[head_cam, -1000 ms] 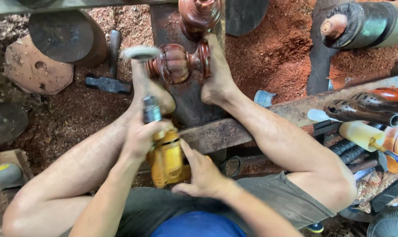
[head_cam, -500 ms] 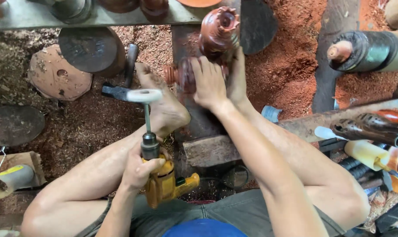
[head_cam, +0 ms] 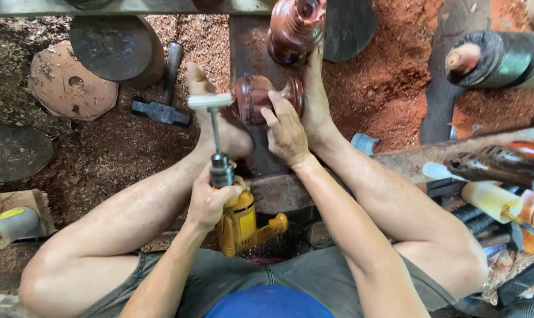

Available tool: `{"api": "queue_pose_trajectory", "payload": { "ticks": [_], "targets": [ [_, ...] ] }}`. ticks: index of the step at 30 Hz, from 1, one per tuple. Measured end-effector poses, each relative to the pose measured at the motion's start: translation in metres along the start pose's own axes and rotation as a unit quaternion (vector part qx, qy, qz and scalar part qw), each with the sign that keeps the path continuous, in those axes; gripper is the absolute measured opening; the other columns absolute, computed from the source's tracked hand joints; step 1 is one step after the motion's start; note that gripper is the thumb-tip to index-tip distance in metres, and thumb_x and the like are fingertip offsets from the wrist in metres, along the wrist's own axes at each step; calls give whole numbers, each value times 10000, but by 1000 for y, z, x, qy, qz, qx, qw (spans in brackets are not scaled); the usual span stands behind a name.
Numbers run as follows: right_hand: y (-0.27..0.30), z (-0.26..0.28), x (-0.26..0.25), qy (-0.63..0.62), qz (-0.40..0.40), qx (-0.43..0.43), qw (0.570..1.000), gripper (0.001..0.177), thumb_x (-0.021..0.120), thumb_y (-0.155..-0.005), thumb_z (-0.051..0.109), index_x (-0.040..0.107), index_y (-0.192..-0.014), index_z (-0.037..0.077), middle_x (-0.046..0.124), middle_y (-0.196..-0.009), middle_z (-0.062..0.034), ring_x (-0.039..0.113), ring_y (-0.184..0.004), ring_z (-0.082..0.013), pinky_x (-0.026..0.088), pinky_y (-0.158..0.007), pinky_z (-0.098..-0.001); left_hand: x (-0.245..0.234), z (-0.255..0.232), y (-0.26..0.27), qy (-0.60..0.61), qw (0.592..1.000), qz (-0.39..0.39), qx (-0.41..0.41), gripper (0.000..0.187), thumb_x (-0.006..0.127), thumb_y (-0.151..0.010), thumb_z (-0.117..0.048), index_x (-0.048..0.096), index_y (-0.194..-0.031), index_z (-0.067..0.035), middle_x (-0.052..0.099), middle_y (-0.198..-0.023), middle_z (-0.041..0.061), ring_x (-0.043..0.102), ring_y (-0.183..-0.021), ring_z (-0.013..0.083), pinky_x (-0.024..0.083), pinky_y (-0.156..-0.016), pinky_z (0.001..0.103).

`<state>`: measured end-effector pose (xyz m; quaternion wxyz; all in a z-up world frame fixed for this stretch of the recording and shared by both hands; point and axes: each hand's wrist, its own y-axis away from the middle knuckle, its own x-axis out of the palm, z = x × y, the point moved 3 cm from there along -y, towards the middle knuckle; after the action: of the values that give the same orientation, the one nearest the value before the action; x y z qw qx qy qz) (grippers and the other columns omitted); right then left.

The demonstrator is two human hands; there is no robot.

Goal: Polishing a turned wooden decorative piece using a power drill with a buffing attachment.

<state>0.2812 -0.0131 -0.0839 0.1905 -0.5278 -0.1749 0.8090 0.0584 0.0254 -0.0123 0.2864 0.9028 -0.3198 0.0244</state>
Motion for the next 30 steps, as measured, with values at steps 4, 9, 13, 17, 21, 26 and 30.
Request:
{"api": "queue_pose_trajectory", "payload": {
  "ticks": [4,9,13,17,21,26,30],
  "targets": [
    [-4,-3,7,14,-30,1,999,462,628,-911,-94,523,-1334,60,495,-1517,-233,533,-1398,-400,473,-1200,-480,12,-3,-7,-38,999,19,-3,432,669,-758,-40,555,-1172,13,686,-780,97,653,-673,138,567,-655,285],
    [-12,4,-8,-60,-33,3,998,428,698,-887,6,531,-1276,68,502,-1494,-221,538,-1370,-439,464,-1182,-485,16,11,-17,13,1000,-11,-14,428,685,-755,-33,568,-1164,16,676,-780,98,589,-601,116,483,-558,252],
    [1,76,-104,-193,5,244,950,624,748,-916,120,457,-1461,31,521,-1487,-242,575,-1353,-419,468,-1143,-451,22,4,-21,25,999,-9,-43,437,699,-751,-40,555,-1161,7,685,-776,101,581,-587,109,473,-539,246],
    [66,136,-127,-280,208,294,890,1135,895,-662,388,300,-1515,-67,540,-1393,-319,579,-1241,-448,450,-1001,-484,40,-7,-35,42,998,19,-52,401,691,-767,-50,564,-1142,9,684,-793,81,636,-653,122,529,-607,258],
    [132,146,-97,-71,114,234,963,986,804,-792,132,242,-1581,-49,657,-1077,-184,660,-935,-366,493,-809,-489,52,1,-46,22,997,22,-73,311,688,-789,-63,535,-1048,16,704,-797,103,681,-698,164,558,-648,298],
    [127,154,-105,-69,137,241,958,1030,800,-675,86,258,-1537,-64,593,-838,-144,591,-701,-340,427,-641,-495,54,10,-38,42,995,34,-80,289,652,-788,-72,551,-1050,-5,709,-796,106,688,-710,162,576,-685,295],
    [128,149,-95,-60,133,238,960,1043,749,-628,38,240,-1530,-83,579,-817,-136,585,-677,-318,400,-607,-475,54,8,-49,48,993,55,-92,309,647,-782,-69,522,-1059,-13,711,-789,120,685,-705,165,583,-683,305]
  ]
}}
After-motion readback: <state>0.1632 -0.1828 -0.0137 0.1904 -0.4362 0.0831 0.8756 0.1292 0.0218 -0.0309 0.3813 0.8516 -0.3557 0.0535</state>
